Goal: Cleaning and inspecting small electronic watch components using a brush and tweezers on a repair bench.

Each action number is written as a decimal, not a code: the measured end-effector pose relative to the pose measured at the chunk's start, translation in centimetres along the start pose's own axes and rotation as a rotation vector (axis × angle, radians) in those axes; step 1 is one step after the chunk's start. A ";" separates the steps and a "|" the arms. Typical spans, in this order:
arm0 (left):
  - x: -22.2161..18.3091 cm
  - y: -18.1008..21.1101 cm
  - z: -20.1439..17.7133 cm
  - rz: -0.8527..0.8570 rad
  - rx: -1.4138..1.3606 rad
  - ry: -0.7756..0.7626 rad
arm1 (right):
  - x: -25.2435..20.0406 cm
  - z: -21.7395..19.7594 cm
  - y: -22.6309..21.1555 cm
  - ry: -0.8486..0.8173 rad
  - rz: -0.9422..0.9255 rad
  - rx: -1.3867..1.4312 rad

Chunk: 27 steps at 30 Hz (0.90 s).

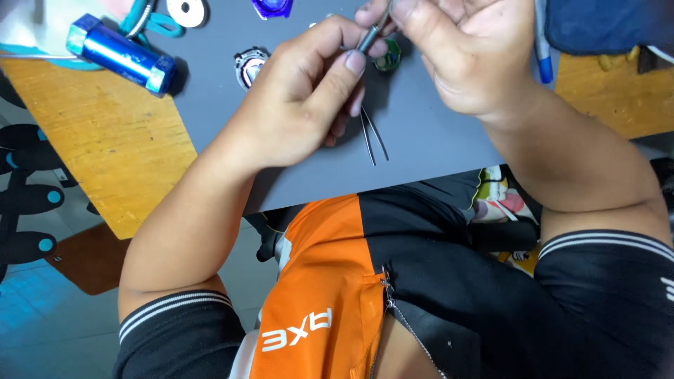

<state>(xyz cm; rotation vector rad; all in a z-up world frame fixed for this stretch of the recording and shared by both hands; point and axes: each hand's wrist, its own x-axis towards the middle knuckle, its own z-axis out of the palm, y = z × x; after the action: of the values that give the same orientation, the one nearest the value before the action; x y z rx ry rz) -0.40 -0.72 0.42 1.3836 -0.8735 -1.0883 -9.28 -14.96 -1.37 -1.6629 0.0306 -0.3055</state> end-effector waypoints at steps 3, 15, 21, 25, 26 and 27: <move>0.0 0.3 0.2 0.001 0.025 0.006 | -0.2 -0.2 0.7 0.021 -0.019 0.170; 0.1 0.0 0.0 0.012 0.156 0.016 | -0.6 0.3 0.7 0.117 0.069 0.309; 0.2 0.1 0.0 0.000 0.140 0.049 | -1.3 0.0 1.5 0.203 0.120 0.234; 0.2 -0.3 -0.1 -0.005 0.123 0.059 | -0.9 0.3 1.6 0.166 0.105 0.298; 0.2 -0.2 -0.2 -0.016 0.110 0.060 | -0.9 0.3 1.6 0.175 0.109 0.290; 0.2 -0.2 -0.2 -0.023 0.099 0.059 | -0.8 0.3 1.6 0.186 0.109 0.280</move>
<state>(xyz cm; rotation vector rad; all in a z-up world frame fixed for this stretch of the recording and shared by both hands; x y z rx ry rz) -0.15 -0.86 0.19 1.5036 -0.8804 -1.0276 -9.74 -14.66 -3.09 -1.3463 0.2078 -0.3635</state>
